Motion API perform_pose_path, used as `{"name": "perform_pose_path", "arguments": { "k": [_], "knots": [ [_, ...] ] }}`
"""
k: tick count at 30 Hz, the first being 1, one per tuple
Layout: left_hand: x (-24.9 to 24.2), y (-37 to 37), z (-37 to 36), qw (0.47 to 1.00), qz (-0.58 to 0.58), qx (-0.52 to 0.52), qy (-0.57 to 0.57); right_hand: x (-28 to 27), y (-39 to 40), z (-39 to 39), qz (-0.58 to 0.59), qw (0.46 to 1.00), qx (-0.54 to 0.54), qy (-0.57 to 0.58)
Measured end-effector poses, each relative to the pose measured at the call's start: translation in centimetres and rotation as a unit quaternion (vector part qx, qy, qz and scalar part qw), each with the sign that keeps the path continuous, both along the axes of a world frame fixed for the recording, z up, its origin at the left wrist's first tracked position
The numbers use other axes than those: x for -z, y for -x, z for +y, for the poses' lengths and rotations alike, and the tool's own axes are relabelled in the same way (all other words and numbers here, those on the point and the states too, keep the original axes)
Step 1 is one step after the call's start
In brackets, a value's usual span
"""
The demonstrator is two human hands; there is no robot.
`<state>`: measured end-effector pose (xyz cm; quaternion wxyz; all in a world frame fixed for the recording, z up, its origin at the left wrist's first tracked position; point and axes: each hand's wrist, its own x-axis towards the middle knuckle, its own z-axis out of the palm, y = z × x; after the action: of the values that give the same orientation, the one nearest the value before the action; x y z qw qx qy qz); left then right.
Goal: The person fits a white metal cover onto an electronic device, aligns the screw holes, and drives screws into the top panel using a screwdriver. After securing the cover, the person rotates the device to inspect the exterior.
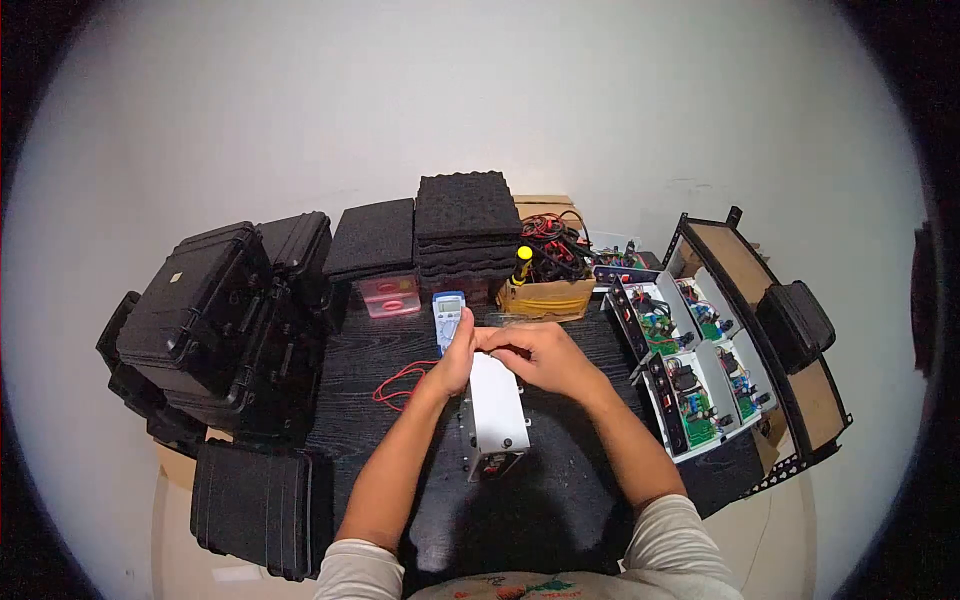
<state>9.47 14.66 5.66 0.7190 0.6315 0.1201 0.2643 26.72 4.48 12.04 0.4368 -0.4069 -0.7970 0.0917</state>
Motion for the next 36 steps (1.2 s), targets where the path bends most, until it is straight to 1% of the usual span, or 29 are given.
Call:
{"name": "perform_pose_path", "arguments": {
  "k": [2,6,8,11,14,17,20,21,24,26,27,29,32,35,36],
  "knots": [
    [0.6,0.0,0.4,1.0,0.001,0.009,0.025,-0.9,0.2,-0.3,-0.028,1.0,-0.001,-0.003],
    [-0.9,-0.4,-1.1,0.999,-0.02,-0.048,0.018,-1.3,-0.2,0.1,-0.093,0.996,0.013,0.005],
    [-1.3,-0.5,-1.5,0.998,-0.025,-0.063,0.018,-1.5,-0.1,0.2,-0.094,0.995,0.01,0.011],
    [-1.5,-0.2,-1.6,0.998,-0.019,-0.057,0.021,-1.5,0.1,0.5,-0.09,0.996,0.003,0.012],
    [-1.0,0.1,-1.1,0.999,-0.022,-0.026,0.024,-1.7,0.2,0.6,-0.089,0.996,-0.003,0.015],
    [-1.5,-0.3,-1.7,0.997,-0.028,-0.063,0.023,-1.5,-0.1,0.8,-0.067,0.997,-0.037,0.033],
    [0.6,-0.4,0.3,0.998,-0.055,-0.021,-0.018,-1.3,-0.5,0.9,-0.042,0.996,-0.058,0.051],
    [0.2,-0.4,0.0,0.998,-0.053,-0.026,-0.012,-1.2,-0.5,0.8,-0.035,0.996,-0.06,0.055],
    [-0.6,-0.5,-0.7,0.998,-0.05,-0.034,-0.002,-1.5,-0.3,0.6,-0.02,0.996,-0.037,0.083],
    [-0.6,-0.5,-0.7,0.998,-0.052,-0.032,-0.01,-1.4,-0.3,0.7,-0.022,0.996,-0.034,0.082],
    [-0.4,-0.4,-0.6,0.998,-0.056,-0.024,0.007,-1.4,-0.3,0.8,-0.022,0.996,-0.032,0.082],
    [0.2,-0.4,-0.2,0.997,-0.064,-0.008,0.043,-1.4,-0.2,0.9,-0.04,0.997,-0.008,0.07],
    [-0.4,-0.6,-0.8,0.997,-0.07,-0.014,0.034,-0.9,0.2,1.2,-0.058,0.998,0.023,0.023],
    [0.2,-1.1,-0.8,0.994,-0.066,-0.073,0.052,-0.5,-0.2,1.7,-0.049,0.996,0.069,-0.018],
    [0.3,-0.8,-0.5,0.996,-0.066,-0.037,0.046,-0.5,-0.5,2.1,-0.042,0.995,0.086,-0.028]
  ]
}}
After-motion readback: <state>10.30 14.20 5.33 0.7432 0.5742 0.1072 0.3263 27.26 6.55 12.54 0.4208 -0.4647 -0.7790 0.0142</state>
